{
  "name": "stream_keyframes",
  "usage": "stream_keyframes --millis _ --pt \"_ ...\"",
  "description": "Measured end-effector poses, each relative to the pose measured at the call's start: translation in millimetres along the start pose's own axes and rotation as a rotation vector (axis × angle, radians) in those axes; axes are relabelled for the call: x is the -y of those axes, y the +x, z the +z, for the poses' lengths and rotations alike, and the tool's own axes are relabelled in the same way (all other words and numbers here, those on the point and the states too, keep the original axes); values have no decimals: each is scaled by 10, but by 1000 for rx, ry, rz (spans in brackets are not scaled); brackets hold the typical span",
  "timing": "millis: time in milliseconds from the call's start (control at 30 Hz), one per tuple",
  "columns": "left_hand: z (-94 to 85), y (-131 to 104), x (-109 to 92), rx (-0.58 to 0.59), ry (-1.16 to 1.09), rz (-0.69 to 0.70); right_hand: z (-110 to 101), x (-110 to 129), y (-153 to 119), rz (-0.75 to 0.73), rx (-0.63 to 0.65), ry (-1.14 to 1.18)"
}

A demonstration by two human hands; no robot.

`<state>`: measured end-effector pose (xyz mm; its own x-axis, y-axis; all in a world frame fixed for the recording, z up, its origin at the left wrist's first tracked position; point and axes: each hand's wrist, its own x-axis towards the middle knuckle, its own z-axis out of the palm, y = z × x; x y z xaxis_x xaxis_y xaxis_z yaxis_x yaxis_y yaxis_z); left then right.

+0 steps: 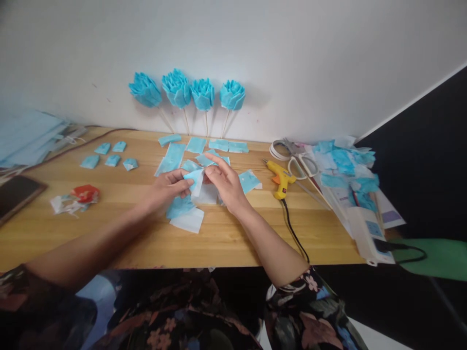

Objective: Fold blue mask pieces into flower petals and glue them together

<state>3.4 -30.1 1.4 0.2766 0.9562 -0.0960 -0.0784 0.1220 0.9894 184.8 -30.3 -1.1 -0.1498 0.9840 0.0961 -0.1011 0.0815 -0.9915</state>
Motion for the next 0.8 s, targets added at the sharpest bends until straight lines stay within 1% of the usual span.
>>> stream_keyframes --millis 100,233,333,433,500,700,800 --pt "2 9 10 -26 -16 11 10 13 -9 27 64 4" --pt "21 10 30 -46 -15 0 37 9 -13 26 133 -79" --pt "23 3 42 -31 -24 -5 44 2 -12 0 125 -136" --pt "13 -2 43 13 -73 -10 38 7 -14 -10 108 -161" --pt "8 -1 38 29 -67 -17 36 14 -18 -11 106 -166" --pt "11 10 6 0 27 -11 30 44 -35 -7 129 -181" --pt "10 1 -8 -2 32 -20 7 59 -37 -9 94 -180"
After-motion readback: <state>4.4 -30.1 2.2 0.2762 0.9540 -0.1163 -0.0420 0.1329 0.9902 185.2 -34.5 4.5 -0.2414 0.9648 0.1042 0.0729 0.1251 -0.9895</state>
